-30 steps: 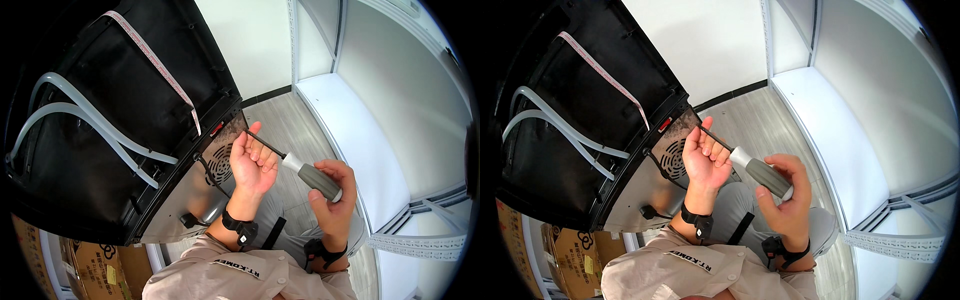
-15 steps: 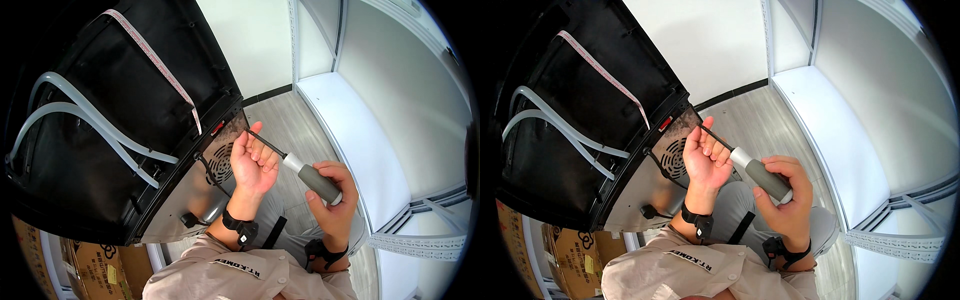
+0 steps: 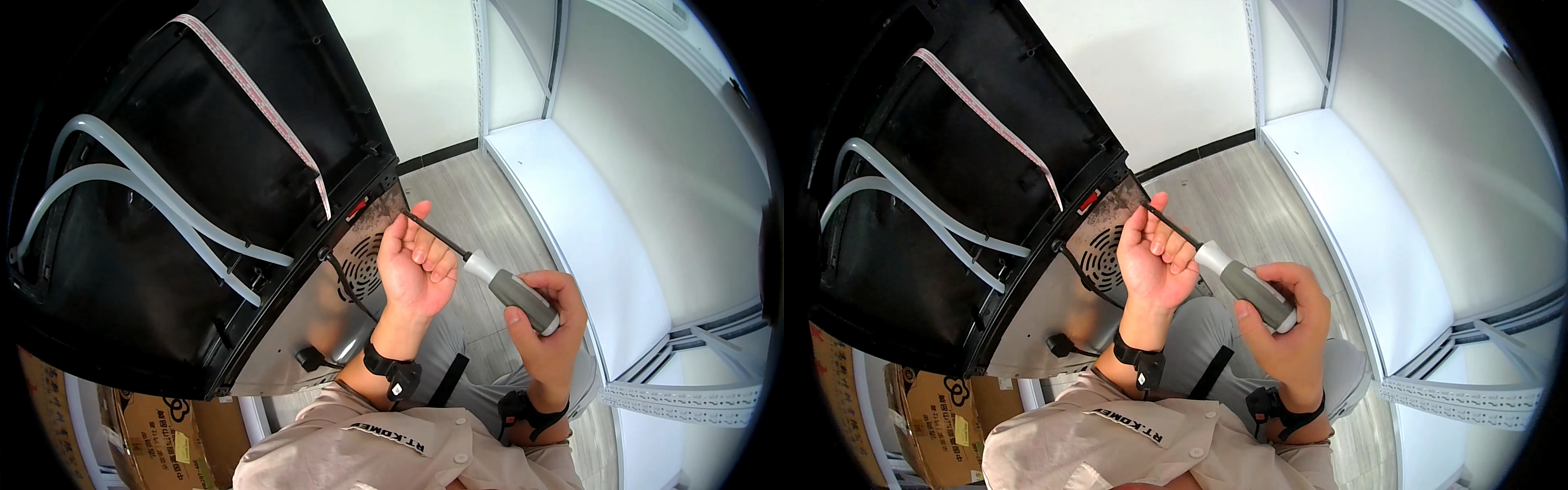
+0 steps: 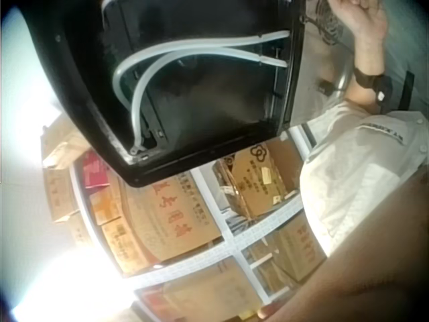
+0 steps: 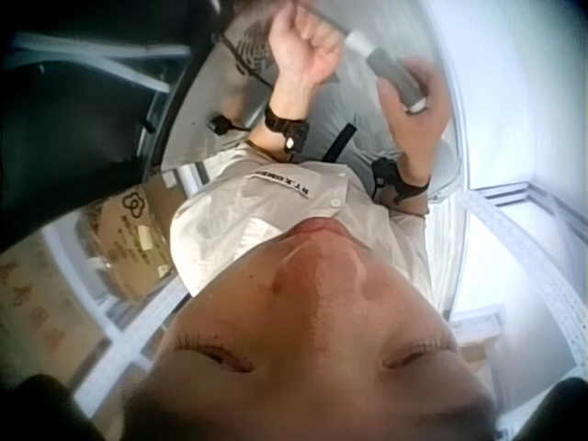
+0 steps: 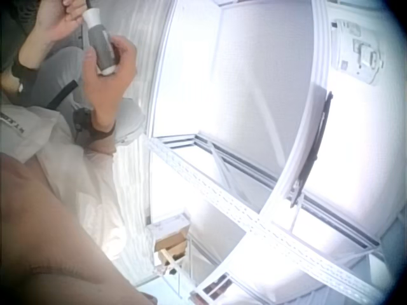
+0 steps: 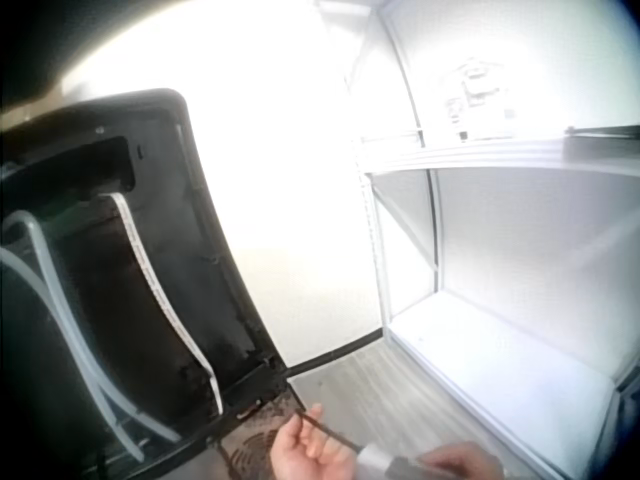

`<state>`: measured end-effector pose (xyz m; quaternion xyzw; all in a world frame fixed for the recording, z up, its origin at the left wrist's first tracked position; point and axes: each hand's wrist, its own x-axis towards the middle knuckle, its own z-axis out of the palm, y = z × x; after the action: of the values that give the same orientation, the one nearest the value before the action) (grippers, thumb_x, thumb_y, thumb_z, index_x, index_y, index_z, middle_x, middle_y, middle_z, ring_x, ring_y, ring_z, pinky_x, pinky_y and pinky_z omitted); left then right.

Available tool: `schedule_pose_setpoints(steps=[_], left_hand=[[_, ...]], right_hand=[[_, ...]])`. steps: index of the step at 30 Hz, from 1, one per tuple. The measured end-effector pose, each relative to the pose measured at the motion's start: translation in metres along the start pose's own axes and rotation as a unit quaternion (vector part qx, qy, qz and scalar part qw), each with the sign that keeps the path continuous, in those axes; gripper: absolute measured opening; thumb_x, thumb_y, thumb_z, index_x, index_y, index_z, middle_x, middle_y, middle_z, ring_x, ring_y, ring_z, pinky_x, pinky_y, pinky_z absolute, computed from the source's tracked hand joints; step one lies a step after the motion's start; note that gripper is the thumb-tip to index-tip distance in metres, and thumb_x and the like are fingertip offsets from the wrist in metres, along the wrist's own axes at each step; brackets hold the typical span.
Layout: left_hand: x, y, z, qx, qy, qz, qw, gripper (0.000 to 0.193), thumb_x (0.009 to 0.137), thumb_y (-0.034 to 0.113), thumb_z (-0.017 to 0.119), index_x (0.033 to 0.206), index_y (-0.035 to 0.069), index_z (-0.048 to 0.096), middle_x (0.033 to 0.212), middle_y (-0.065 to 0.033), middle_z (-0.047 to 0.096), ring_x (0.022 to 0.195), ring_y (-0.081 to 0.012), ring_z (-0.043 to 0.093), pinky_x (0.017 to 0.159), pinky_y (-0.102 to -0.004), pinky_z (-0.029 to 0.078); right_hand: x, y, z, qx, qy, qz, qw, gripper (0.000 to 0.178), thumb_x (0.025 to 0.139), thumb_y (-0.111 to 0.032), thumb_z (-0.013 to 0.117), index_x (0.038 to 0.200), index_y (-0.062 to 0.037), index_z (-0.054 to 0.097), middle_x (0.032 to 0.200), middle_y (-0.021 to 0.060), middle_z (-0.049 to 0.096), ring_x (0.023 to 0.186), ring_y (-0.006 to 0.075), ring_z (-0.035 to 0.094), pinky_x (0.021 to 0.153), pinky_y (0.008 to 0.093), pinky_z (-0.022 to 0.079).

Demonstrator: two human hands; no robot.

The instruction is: The person uses a screwdriver to tighten screws on the back panel of a large appliance. They work methodically, moving from one screw to the next to secure the panel.

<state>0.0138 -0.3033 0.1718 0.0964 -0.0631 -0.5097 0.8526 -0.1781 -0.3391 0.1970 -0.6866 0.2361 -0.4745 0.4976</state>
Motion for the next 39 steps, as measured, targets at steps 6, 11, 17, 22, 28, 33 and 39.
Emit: schedule_pose_setpoints(steps=[6,11,17,22,28,33,39], left_hand=[[0.000,0.000,-0.002,0.001,-0.008,-0.002,1.000,0.035,0.101,0.031,0.044,0.108,0.007,0.069,0.052,0.0060,0.033,0.047,-0.0080,0.029,0.041,-0.0231,0.026],[-0.001,0.000,-0.002,-0.002,-0.011,-0.005,1.000,0.036,0.101,0.032,0.044,0.108,0.007,0.068,0.052,0.0057,0.033,0.047,-0.0082,0.028,0.041,-0.0235,0.026],[0.002,0.002,-0.002,-0.003,-0.015,-0.025,1.000,0.038,0.101,0.033,0.042,0.109,0.006,0.067,0.052,0.0055,0.032,0.047,-0.0083,0.028,0.042,-0.0237,0.026],[-0.001,0.001,-0.002,0.001,-0.011,-0.004,1.000,0.039,0.102,0.033,0.041,0.110,0.005,0.066,0.053,0.0055,0.032,0.047,-0.0083,0.027,0.042,-0.0239,0.026],[0.000,-0.001,-0.003,0.022,-0.009,0.019,1.000,0.039,0.102,0.034,0.041,0.110,0.004,0.066,0.053,0.0057,0.032,0.046,-0.0080,0.027,0.042,-0.0238,0.026],[0.001,0.000,-0.001,0.041,-0.001,0.025,0.999,0.038,0.102,0.032,0.041,0.109,0.005,0.067,0.052,0.0062,0.032,0.046,-0.0077,0.027,0.041,-0.0235,0.026],[0.001,0.001,0.002,0.051,0.002,0.027,0.998,0.038,0.102,0.031,0.040,0.109,0.005,0.068,0.052,0.0068,0.032,0.046,-0.0074,0.028,0.040,-0.0228,0.026]], right_hand=[[0.000,0.004,0.002,0.028,0.010,-0.011,1.000,0.033,0.073,0.000,0.071,0.104,-0.0008,0.059,0.099,0.0095,0.065,0.086,0.0138,0.062,0.079,0.0277,0.050],[0.000,0.006,-0.002,0.043,0.008,0.000,0.999,0.032,0.073,0.000,0.070,0.103,-0.0005,0.059,0.102,0.0100,0.064,0.088,0.0140,0.061,0.081,0.0273,0.049],[-0.001,0.010,-0.005,0.052,0.024,-0.005,0.998,0.031,0.074,0.001,0.070,0.103,-0.0002,0.059,0.102,0.0104,0.064,0.088,0.0142,0.061,0.081,0.0272,0.049],[0.001,0.009,-0.002,0.051,0.011,0.000,0.999,0.032,0.075,0.001,0.071,0.104,-0.0003,0.059,0.101,0.0097,0.063,0.088,0.0137,0.061,0.080,0.0270,0.049],[0.001,0.010,-0.003,0.042,0.015,0.007,0.999,0.032,0.075,0.000,0.071,0.105,-0.0002,0.059,0.102,0.0091,0.063,0.089,0.0133,0.061,0.080,0.0274,0.049],[0.002,0.012,-0.004,0.016,0.017,-0.034,0.999,0.032,0.073,0.001,0.072,0.103,-0.0008,0.061,0.102,0.0118,0.065,0.088,0.0162,0.063,0.078,0.0283,0.050],[0.005,-0.001,-0.001,-0.074,0.001,-0.159,0.985,0.034,0.069,0.003,0.072,0.101,-0.0017,0.062,0.103,0.0156,0.067,0.085,0.0211,0.067,0.074,0.0302,0.052]])
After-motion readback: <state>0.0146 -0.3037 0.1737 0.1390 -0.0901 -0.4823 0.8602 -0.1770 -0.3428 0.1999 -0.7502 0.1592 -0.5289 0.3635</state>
